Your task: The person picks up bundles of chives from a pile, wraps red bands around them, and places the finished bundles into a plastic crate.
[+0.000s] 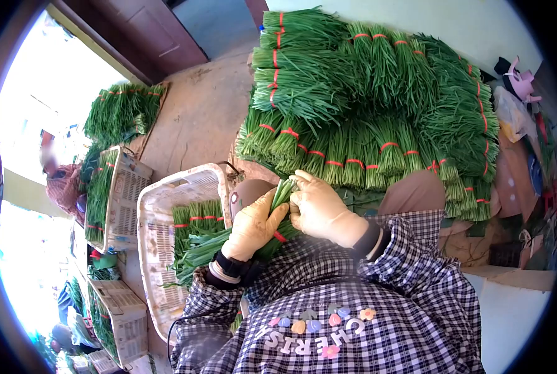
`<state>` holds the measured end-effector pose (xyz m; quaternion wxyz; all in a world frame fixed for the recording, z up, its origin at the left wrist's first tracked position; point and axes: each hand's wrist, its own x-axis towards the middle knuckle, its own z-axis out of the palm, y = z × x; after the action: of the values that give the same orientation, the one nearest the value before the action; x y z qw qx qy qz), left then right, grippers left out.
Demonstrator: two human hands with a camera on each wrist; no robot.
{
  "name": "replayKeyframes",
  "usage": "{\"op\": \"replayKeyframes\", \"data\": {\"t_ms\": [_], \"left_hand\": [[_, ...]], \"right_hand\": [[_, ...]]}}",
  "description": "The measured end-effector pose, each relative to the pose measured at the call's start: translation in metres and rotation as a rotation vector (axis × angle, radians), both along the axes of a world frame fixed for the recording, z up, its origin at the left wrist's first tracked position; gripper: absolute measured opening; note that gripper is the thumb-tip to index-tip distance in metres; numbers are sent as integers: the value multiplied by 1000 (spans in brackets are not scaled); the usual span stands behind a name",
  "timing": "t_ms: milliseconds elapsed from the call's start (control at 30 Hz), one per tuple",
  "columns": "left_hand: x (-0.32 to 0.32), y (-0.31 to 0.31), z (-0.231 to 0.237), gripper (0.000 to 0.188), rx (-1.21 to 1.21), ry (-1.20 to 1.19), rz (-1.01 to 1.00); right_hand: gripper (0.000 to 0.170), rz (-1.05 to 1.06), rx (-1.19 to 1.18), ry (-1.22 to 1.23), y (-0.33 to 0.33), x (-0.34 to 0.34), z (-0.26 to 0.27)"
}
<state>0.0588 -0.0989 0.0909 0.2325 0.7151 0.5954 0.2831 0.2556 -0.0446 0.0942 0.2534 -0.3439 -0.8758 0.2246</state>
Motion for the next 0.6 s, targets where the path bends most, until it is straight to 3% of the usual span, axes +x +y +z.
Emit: {"op": "replayKeyframes", "data": {"t_ms": [67, 167, 233, 300, 367, 433, 500, 533, 600], "left_hand": [[-2, 0, 3, 45, -2, -20, 0], [-10, -2, 2, 45, -29, -107, 9], [-19, -4, -4, 44, -48, -173, 20], [-31, -7, -12, 41, -118, -393, -5], [-35, -10, 0, 37, -128, -470, -26], [-39, -14, 3, 36, -191, -584, 17], [-42, -14, 1, 36, -133, -556, 12], [-44, -15, -2, 36, -113, -553, 12], [-41, -17, -4, 37, -102, -555, 20]], "right_hand": [[9, 6, 47, -24, 2, 2, 5], [14, -89, 369, 1, 15, 19, 15], [11, -245, 417, 1, 37, 43, 14], [12, -426, 409, -110, 69, 83, -4], [11, -575, 14, -253, 91, 123, -43], [9, -648, -26, -632, 91, 130, -97], [20, -226, -402, -679, 63, 115, -72], [30, -179, -506, -433, 59, 110, -78], [20, -186, -602, 185, 56, 84, -66]]}}
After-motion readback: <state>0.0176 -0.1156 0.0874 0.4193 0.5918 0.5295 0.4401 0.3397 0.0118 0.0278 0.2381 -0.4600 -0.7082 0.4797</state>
